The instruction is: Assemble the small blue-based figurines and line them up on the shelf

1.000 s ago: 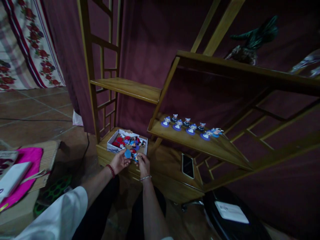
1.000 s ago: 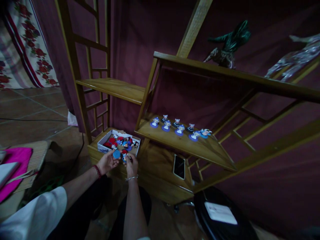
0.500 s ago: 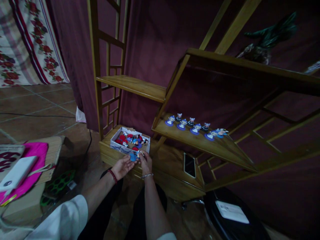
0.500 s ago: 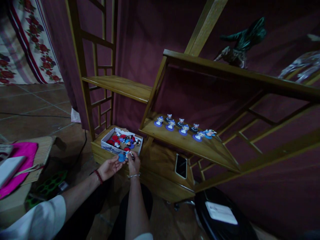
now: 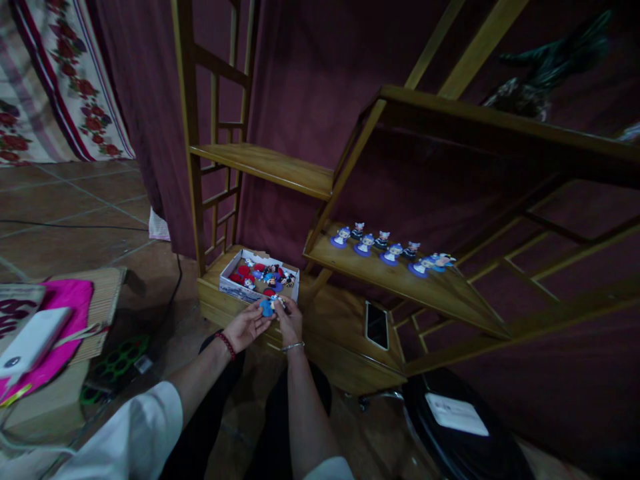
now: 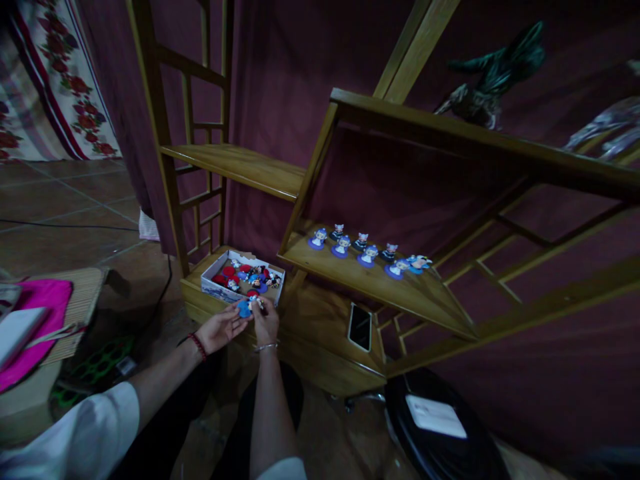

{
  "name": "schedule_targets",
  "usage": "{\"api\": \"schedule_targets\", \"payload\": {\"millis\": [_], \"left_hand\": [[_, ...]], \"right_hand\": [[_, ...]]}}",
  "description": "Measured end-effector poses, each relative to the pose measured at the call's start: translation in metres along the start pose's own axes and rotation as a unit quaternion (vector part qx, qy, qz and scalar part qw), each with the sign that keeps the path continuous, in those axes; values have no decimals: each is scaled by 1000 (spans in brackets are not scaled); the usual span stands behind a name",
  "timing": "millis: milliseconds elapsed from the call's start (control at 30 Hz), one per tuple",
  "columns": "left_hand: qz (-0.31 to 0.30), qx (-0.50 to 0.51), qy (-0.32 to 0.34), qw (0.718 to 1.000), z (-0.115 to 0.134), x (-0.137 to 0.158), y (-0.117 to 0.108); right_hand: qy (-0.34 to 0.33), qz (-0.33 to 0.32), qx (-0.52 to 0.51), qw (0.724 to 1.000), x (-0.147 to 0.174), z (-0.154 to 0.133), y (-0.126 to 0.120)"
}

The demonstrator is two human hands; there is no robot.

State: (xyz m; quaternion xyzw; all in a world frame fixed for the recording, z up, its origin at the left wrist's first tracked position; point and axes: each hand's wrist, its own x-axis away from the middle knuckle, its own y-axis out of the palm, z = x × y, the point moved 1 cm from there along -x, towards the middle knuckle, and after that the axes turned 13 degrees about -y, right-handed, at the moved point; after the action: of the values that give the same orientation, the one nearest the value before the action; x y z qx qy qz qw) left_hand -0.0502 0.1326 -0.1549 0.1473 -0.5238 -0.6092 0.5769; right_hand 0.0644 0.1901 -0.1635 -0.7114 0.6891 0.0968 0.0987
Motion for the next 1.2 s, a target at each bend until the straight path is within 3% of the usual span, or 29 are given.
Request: {"api": "schedule_targets", "payload": {"millis": [1200], "left_hand": [[24,1,0,1000,1,-1,-1]], "right_hand": [[2,-12,-41,999,2,1,5]]}}
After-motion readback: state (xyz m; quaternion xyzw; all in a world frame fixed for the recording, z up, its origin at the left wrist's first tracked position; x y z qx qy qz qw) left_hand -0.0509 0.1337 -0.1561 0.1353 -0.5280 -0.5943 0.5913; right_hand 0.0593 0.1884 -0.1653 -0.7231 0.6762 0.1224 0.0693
